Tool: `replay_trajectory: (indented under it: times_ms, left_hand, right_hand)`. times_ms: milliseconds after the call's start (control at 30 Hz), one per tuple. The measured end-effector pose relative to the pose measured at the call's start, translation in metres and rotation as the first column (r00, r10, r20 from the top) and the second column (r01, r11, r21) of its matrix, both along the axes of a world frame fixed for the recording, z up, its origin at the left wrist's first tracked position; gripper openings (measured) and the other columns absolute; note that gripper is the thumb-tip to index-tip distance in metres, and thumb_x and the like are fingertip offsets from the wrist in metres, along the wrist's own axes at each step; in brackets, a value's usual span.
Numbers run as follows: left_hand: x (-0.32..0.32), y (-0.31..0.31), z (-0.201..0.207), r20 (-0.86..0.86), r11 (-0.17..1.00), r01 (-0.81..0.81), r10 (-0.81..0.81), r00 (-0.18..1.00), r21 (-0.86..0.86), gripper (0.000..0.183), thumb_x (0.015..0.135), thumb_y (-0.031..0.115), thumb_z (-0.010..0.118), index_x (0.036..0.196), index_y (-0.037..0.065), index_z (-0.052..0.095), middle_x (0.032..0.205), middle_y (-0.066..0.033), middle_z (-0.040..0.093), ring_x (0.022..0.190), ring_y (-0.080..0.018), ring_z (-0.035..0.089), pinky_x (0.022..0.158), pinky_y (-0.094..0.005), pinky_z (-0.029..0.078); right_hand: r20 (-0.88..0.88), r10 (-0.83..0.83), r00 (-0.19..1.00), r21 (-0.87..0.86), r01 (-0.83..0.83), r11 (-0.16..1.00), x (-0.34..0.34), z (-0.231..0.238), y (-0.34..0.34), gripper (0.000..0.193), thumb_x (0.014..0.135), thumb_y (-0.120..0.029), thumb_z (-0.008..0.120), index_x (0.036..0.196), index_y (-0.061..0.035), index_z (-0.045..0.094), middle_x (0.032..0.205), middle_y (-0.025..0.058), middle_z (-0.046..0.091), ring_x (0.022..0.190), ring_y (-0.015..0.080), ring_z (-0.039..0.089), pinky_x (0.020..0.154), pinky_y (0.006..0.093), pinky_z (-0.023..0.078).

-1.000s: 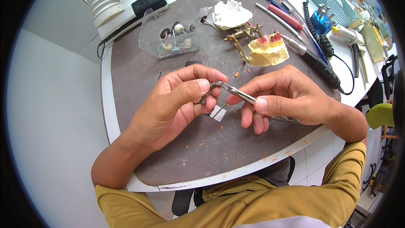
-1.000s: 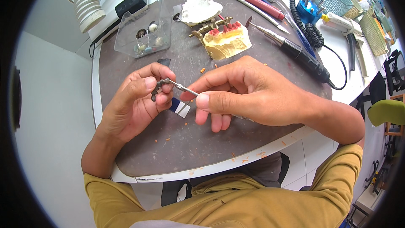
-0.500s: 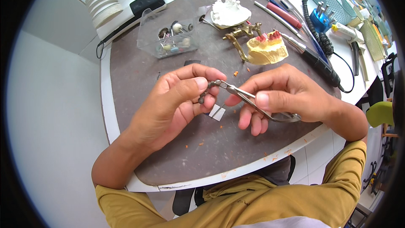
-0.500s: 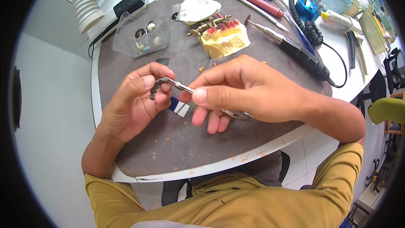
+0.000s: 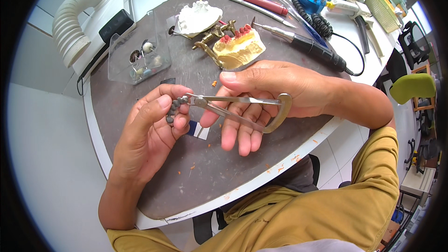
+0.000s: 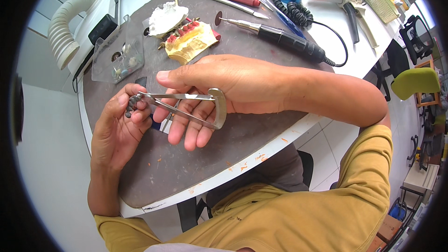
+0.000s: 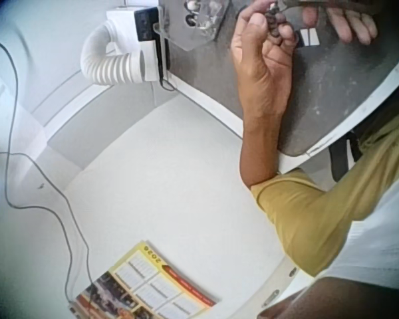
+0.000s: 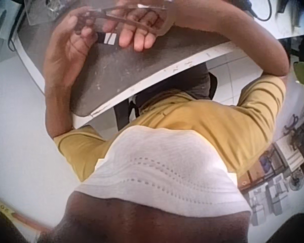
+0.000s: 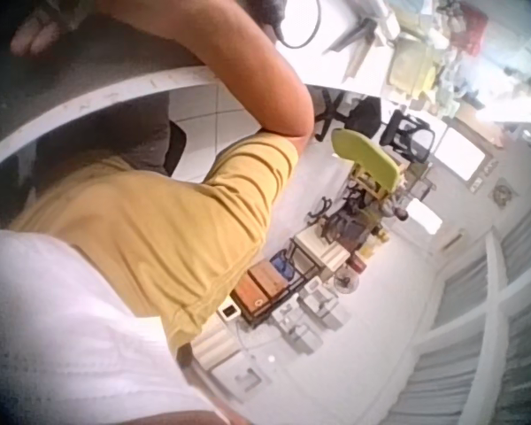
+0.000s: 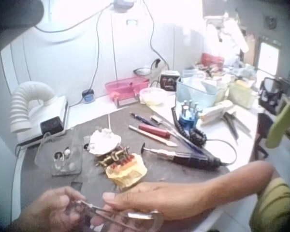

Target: The person uses a rotary grinding tool to shape a small gray dental appliance held in their left hand. They repeatedly switch to a metal caliper to measure the appliance's dimensions, then resume grinding. The process involves precise manipulation of the tool and the object to achieve a specific form.

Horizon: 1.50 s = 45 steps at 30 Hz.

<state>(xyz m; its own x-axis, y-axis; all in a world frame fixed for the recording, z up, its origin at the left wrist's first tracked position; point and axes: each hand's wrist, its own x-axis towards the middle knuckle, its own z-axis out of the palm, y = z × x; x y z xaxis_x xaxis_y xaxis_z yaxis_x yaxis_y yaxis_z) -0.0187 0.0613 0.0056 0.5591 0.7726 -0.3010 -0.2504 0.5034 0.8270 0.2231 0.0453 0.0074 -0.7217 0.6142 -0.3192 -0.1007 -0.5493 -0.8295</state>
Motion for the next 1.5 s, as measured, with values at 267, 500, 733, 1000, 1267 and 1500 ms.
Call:
replay_trajectory:
  times_ms: [267,500,733,1000,1267,1500]
  left_hand:
    - [-0.005,0.000,0.002,-0.027,0.998,0.021,-0.019,0.999,0.060,0.030,0.089,0.020,0.062,0.108,-0.002,0.056,0.089,-0.0045,0.055,0.076,-0.0075,0.052,0.073,-0.0219,0.045]
    - [-0.002,-0.006,0.009,-0.229,0.886,0.027,0.090,0.969,0.463,0.031,0.087,0.020,0.065,0.108,-0.003,0.061,0.093,-0.0058,0.062,0.081,-0.0093,0.056,0.075,-0.0247,0.045]
    - [-0.005,-0.006,0.009,-0.288,0.875,0.098,0.049,0.956,0.474,0.023,0.089,0.010,0.063,0.108,-0.003,0.064,0.097,-0.0109,0.068,0.092,-0.0153,0.066,0.084,-0.0280,0.051]
    - [-0.005,-0.007,0.011,-0.241,0.907,0.048,0.060,0.969,0.418,0.021,0.085,0.006,0.066,0.103,-0.002,0.062,0.098,-0.0102,0.067,0.094,-0.0159,0.065,0.088,-0.0301,0.050]
    - [-0.005,-0.008,0.010,-0.199,0.939,0.010,0.063,0.978,0.343,0.024,0.085,0.009,0.068,0.106,-0.001,0.061,0.098,-0.0086,0.066,0.096,-0.0142,0.062,0.088,-0.0297,0.049]
    - [0.000,-0.006,0.005,-0.274,0.945,0.055,0.037,0.961,0.322,0.030,0.088,0.011,0.065,0.115,-0.001,0.059,0.099,-0.0080,0.065,0.094,-0.0134,0.062,0.087,-0.0276,0.049]
  right_hand:
    - [0.153,0.034,0.988,0.320,-0.082,0.944,-0.004,0.004,-0.004,0.045,0.095,-0.036,0.054,0.111,0.0066,0.059,0.090,0.0121,0.066,0.076,0.0146,0.065,0.068,0.0285,0.054]
    - [0.244,-0.303,0.921,0.866,-0.067,0.495,0.001,-0.007,-0.009,0.039,0.084,-0.020,0.069,0.111,0.0063,0.060,0.087,0.0143,0.067,0.069,0.0154,0.066,0.062,0.0270,0.054]
    - [0.193,-0.408,0.892,0.972,-0.118,0.202,-0.003,-0.009,-0.011,0.039,0.080,-0.016,0.070,0.113,0.0020,0.061,0.084,0.0146,0.066,0.062,0.0226,0.064,0.055,0.0308,0.050]
    - [0.167,-0.491,0.855,0.984,-0.177,0.026,-0.003,-0.011,-0.010,0.042,0.077,-0.015,0.071,0.115,-0.0010,0.061,0.079,0.0119,0.063,0.058,0.0257,0.060,0.051,0.0333,0.047]
    - [0.184,-0.528,0.829,0.977,-0.215,0.003,-0.004,-0.011,-0.011,0.041,0.078,-0.017,0.071,0.115,-0.0011,0.061,0.079,0.0123,0.063,0.060,0.0268,0.061,0.054,0.0346,0.049]
    - [0.270,-0.564,0.780,0.958,-0.275,0.078,-0.004,-0.009,-0.018,0.037,0.080,-0.017,0.069,0.111,0.0001,0.061,0.082,0.0136,0.063,0.062,0.0296,0.062,0.055,0.0358,0.050]
